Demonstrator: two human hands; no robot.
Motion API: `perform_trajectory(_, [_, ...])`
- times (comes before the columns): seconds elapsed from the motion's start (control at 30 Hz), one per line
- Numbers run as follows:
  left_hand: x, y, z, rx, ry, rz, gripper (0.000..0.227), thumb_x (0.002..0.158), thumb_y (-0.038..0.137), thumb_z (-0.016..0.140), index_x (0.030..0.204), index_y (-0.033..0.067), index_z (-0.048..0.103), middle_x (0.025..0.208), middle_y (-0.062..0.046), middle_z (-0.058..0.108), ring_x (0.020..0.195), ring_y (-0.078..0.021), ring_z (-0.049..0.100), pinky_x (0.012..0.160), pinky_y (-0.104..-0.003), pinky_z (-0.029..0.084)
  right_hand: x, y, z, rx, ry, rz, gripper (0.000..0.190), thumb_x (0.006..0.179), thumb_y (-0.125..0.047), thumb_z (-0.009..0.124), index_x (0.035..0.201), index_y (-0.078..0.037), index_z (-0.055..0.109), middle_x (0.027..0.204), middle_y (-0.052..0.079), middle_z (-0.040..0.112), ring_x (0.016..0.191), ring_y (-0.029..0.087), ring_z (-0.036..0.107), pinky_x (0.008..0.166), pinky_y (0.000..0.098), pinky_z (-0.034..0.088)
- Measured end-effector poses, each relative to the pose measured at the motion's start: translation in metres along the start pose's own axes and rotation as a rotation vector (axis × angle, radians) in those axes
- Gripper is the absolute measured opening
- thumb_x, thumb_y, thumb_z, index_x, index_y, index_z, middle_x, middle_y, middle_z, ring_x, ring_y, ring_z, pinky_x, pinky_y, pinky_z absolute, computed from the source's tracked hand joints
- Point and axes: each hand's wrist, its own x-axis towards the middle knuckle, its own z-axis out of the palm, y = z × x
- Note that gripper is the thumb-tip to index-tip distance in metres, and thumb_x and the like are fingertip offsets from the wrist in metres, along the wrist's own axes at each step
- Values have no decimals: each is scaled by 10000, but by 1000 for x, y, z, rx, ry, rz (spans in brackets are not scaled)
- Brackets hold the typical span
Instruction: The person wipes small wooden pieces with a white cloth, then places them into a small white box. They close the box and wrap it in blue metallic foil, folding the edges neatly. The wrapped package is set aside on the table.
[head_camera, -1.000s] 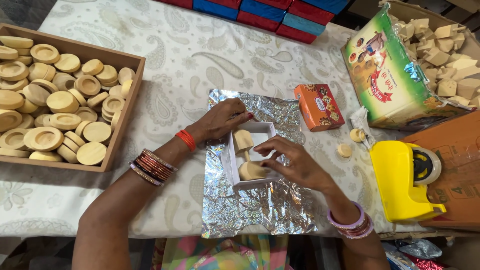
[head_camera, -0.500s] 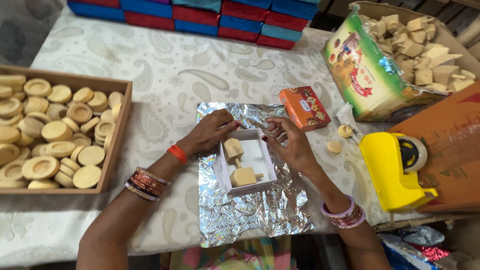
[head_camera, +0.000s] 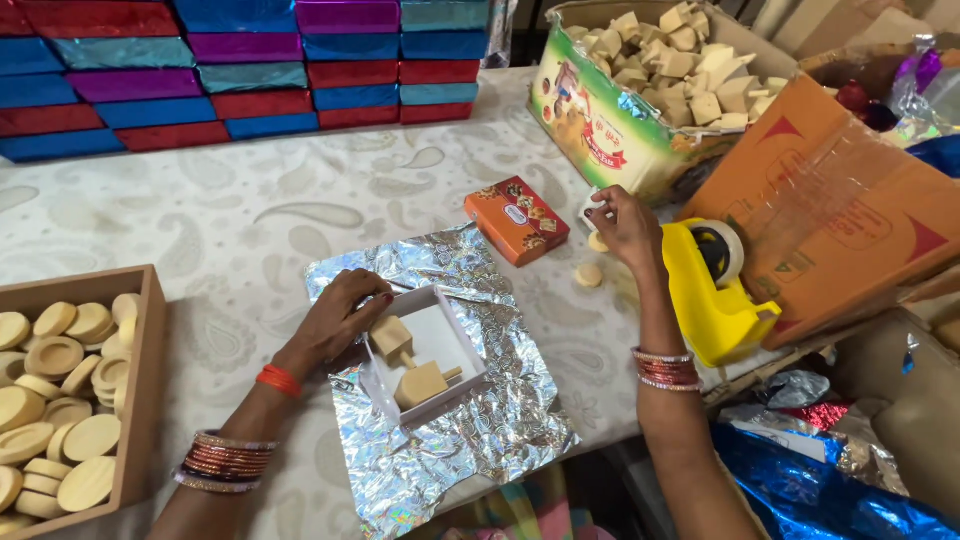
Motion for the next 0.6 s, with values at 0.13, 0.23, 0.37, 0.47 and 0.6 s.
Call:
perform_trajectory(0.13, [0,4,0,25,-21,-92,323,891,299,634,993,12,742,1043,-122,711,1024,-288,607,909,-399,485,1,19,3,-22,-36,47,253,873,-198,753,1119,-154,717,965,51,766,849,216,739,733,375,547])
perform_trajectory(0.23, [-1,-6,10,17,19,-111,312,920,277,627,1036,17,755,1099,-119,712,1015,-293,611,889,-398,491,-1,36,7,-97,-63,34,168,890,-254,781,1029,-163,758,984,26,793,886,193,762,785,370,561])
perform_trajectory(0.37, [-2,-10,16,-18,113,-144,315,926,273,634,1016,-6,747,1057,-134,718,1004,-285,655,888,-393,511,2,40,5,-144,-253,180,243,818,-250,807,1050,-192,766,1081,17,770,955,214,744,841,383,552])
perform_trajectory(0.47, [-4,-7,13,1,149,-109,320,945,269,626,1034,-16,740,1065,-150,708,999,-302,661,886,-406,508,10,78,25,-170,-314,-102,375,797,-199,817,1164,-237,757,1144,78,728,1095,259,675,931,379,530])
perform_trajectory(0.6, [-3,-6,11,-28,116,-94,318,943,268,613,1033,-11,736,1049,-143,720,1000,-297,658,887,-397,516,10,90,32,-352,-300,-93,558,688,-48,748,1208,-250,738,1274,74,685,1232,307,588,1020,427,489])
